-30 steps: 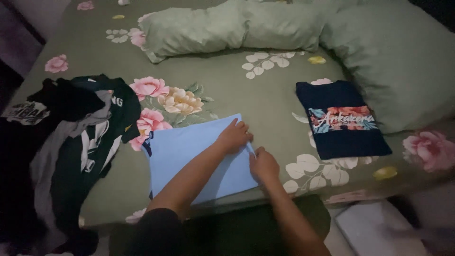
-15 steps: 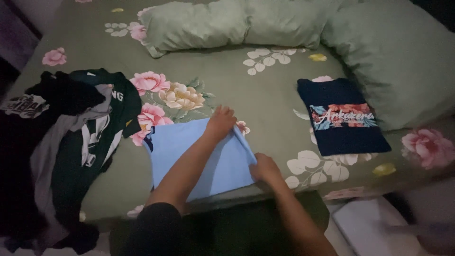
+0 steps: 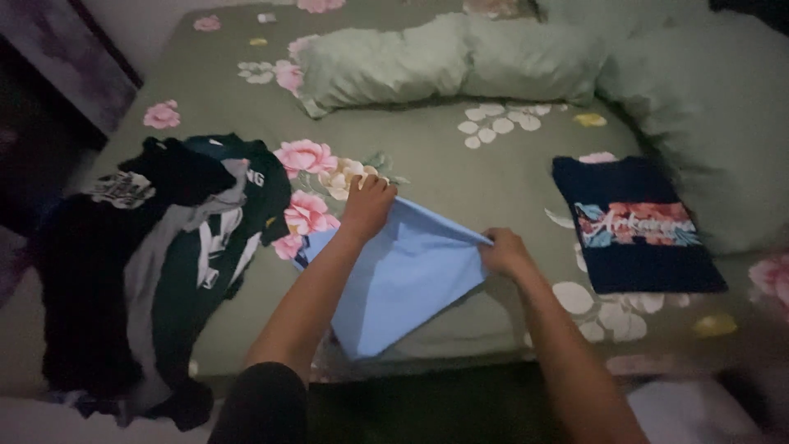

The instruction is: The person folds a light blue t-shirt on a bed, smoothing it and folding it into a compact rectangle. They then pick up a black t-shirt from a pile and begin to fold it as well.

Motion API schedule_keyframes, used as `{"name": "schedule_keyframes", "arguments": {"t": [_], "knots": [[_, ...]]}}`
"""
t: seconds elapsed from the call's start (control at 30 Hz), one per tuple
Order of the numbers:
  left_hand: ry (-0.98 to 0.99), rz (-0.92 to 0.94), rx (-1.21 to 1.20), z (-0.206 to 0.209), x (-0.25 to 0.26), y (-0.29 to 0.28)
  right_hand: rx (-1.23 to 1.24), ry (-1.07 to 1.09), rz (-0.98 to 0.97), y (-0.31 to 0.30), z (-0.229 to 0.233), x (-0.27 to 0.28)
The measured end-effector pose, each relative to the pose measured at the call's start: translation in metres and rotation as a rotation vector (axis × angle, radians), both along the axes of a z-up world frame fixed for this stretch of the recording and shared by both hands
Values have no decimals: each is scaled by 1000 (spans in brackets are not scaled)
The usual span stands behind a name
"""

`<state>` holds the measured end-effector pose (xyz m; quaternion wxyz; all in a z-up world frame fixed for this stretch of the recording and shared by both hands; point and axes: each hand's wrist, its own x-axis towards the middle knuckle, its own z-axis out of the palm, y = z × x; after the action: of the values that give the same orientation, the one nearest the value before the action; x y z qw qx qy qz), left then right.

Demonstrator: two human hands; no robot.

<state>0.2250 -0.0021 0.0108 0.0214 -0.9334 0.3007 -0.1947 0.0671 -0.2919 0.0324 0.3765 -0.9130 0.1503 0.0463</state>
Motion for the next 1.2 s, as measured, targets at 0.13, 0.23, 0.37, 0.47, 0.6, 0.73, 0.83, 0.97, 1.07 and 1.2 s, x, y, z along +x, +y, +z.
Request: {"name": "schedule_keyframes", "arguments": {"t": [0.13,0.23,0.37,0.47,0.6,0.73,0.83,0.97,1.07,1.2], "knots": [[-144,48,-59,31,27,13,-98,-84,85,0,47,45],[-157,61,-78,66,49,23,-211,-150,98,3,89,72],[-159,157,-144,140,54,26,-330,-292,96,15,151,96],[-307,156,-203,169,64,37,-421,-428,85,25,195,101],[-566,113,-309,211,35,46,-577,-810,94,26,217,101],[-756,94,-378,189,-23,52,-741,-1160,108,25,196,48],[-445,51,-355,115,-90,61,-769,-981,181,20,140,-12],[-29,-39,-282,-6,-166,72,-736,-691,442,5,36,-69],[257,-70,-242,-14,-226,58,-666,-375,478,6,-13,-109],[315,-58,-157,-1,-252,52,-654,-385,479,6,-21,-129]]}}
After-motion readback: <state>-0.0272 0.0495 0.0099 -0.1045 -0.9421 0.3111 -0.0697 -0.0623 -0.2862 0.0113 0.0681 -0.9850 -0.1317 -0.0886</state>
